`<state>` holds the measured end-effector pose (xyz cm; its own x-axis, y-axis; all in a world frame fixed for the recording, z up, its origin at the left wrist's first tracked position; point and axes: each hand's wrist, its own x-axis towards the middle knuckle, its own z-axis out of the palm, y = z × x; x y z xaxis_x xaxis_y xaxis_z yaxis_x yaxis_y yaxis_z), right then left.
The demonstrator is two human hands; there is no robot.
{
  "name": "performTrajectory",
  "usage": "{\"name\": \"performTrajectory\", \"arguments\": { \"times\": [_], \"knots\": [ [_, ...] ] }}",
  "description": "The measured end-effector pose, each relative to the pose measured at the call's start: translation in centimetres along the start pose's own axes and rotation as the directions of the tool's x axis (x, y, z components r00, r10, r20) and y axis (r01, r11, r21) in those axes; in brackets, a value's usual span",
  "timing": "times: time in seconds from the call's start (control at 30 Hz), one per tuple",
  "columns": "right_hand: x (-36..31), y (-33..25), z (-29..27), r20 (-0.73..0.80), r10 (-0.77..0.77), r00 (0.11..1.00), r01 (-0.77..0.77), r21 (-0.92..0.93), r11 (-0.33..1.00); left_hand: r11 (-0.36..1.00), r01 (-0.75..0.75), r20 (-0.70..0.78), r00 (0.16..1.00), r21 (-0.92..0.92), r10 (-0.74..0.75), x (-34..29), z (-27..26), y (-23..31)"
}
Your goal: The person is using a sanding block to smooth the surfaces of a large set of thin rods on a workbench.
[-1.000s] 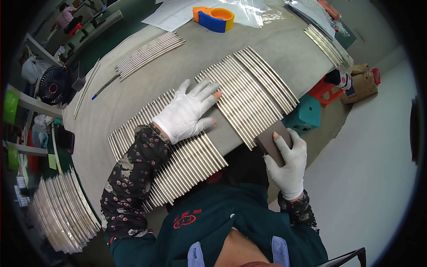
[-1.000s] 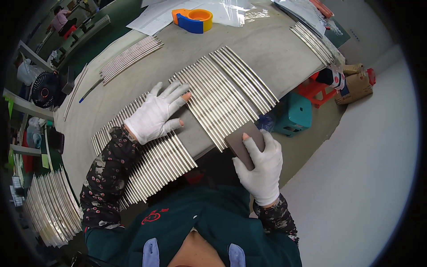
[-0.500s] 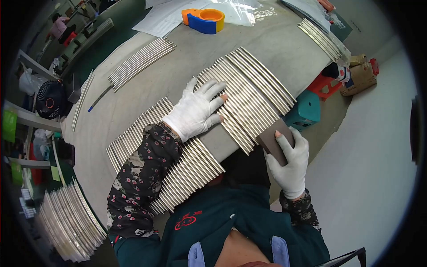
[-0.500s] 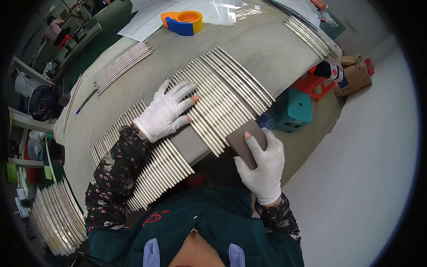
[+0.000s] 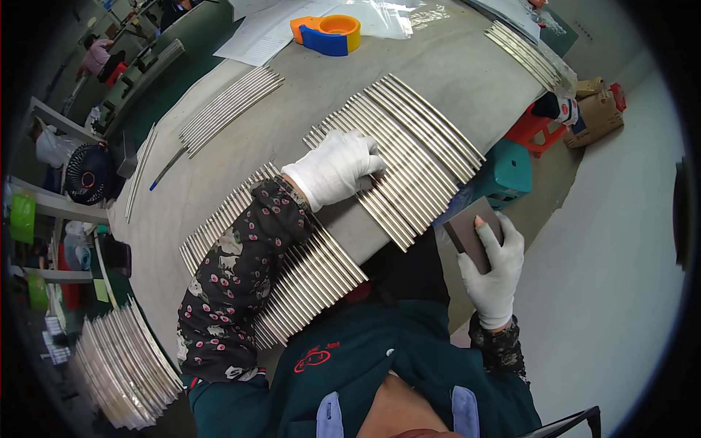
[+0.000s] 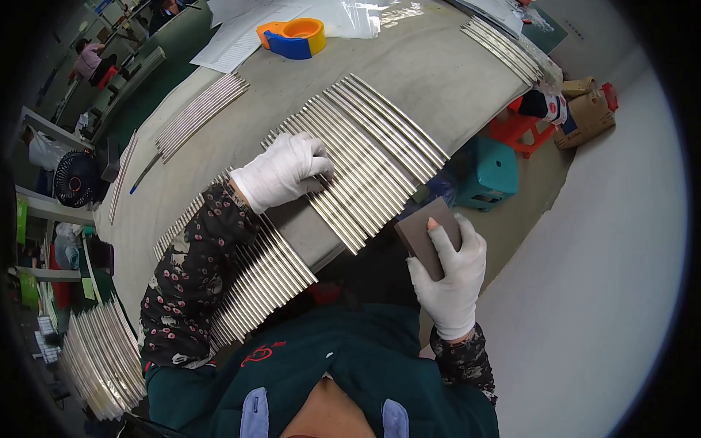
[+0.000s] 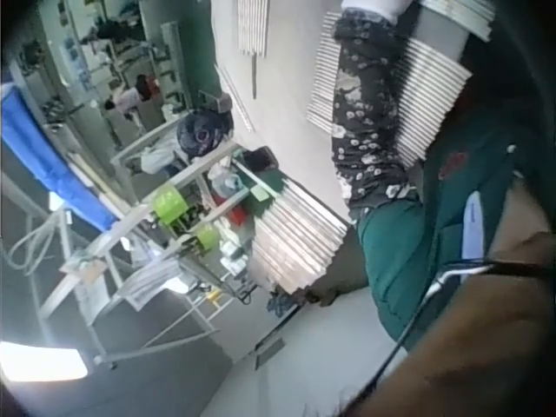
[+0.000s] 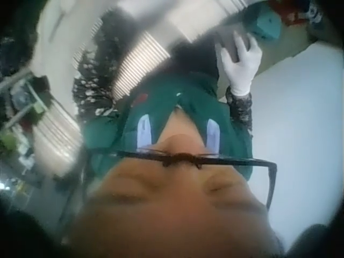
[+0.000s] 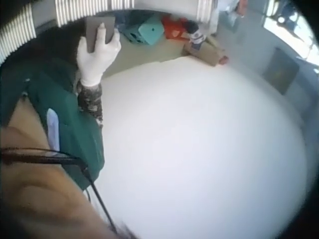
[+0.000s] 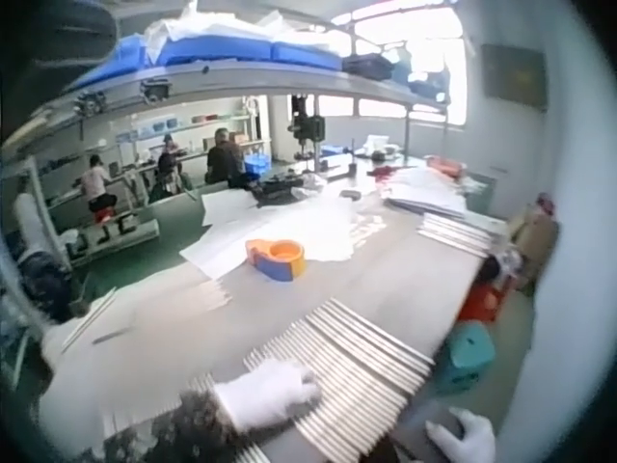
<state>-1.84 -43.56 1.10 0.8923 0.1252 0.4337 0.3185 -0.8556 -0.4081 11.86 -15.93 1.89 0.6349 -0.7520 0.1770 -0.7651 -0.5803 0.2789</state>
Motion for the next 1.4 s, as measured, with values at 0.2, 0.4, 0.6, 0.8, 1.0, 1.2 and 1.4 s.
{"name": "performTrajectory", "arguments": {
  "times": [0.2, 0.4, 0.6, 0.8, 1.0, 1.2, 1.4],
  "knots": [
    [-0.4, 0.3, -0.1, -0.025, -0.009, 1.000, 0.009, -0.006, 1.000, 1.000, 0.004, 0.113, 0.994, 0.005, -0.005, 0.5, 0.0, 0.4],
    [-1.1, 0.3, -0.2, -0.026, -0.012, 1.000, 0.013, 0.017, 1.000, 0.995, 0.090, 0.361, 0.927, 0.051, -0.102, 1.5, -0.8, 1.0],
    [-1.2, 0.6, -0.3, -0.021, 0.012, 1.000, -0.012, 0.014, 1.000, 0.988, 0.069, 0.492, 0.861, 0.141, -0.130, 2.9, -0.8, 0.8],
    [-0.9, 1.0, -0.1, -0.050, 0.013, 0.999, -0.012, 0.014, 1.000, 0.957, -0.084, 0.453, 0.890, 0.278, -0.054, 2.6, -1.9, 1.1],
    [-1.5, 0.9, 0.1, -0.050, -0.025, 0.998, 0.025, 0.002, 1.000, 0.894, -0.189, -0.029, 0.975, 0.407, 0.219, -1.2, -4.1, 2.0],
    [-1.5, 1.2, 0.3, -0.065, -0.045, 0.997, 0.047, 0.030, 0.998, 0.874, -0.085, -0.141, 0.975, 0.479, 0.171, -5.9, -6.2, 2.3],
    [-0.7, 0.4, 0.7, -0.026, -0.069, 0.997, 0.069, 0.016, 0.997, 0.795, 0.080, -0.054, 0.997, 0.601, -0.060, -10.3, -6.7, -3.9]
  ]
}}
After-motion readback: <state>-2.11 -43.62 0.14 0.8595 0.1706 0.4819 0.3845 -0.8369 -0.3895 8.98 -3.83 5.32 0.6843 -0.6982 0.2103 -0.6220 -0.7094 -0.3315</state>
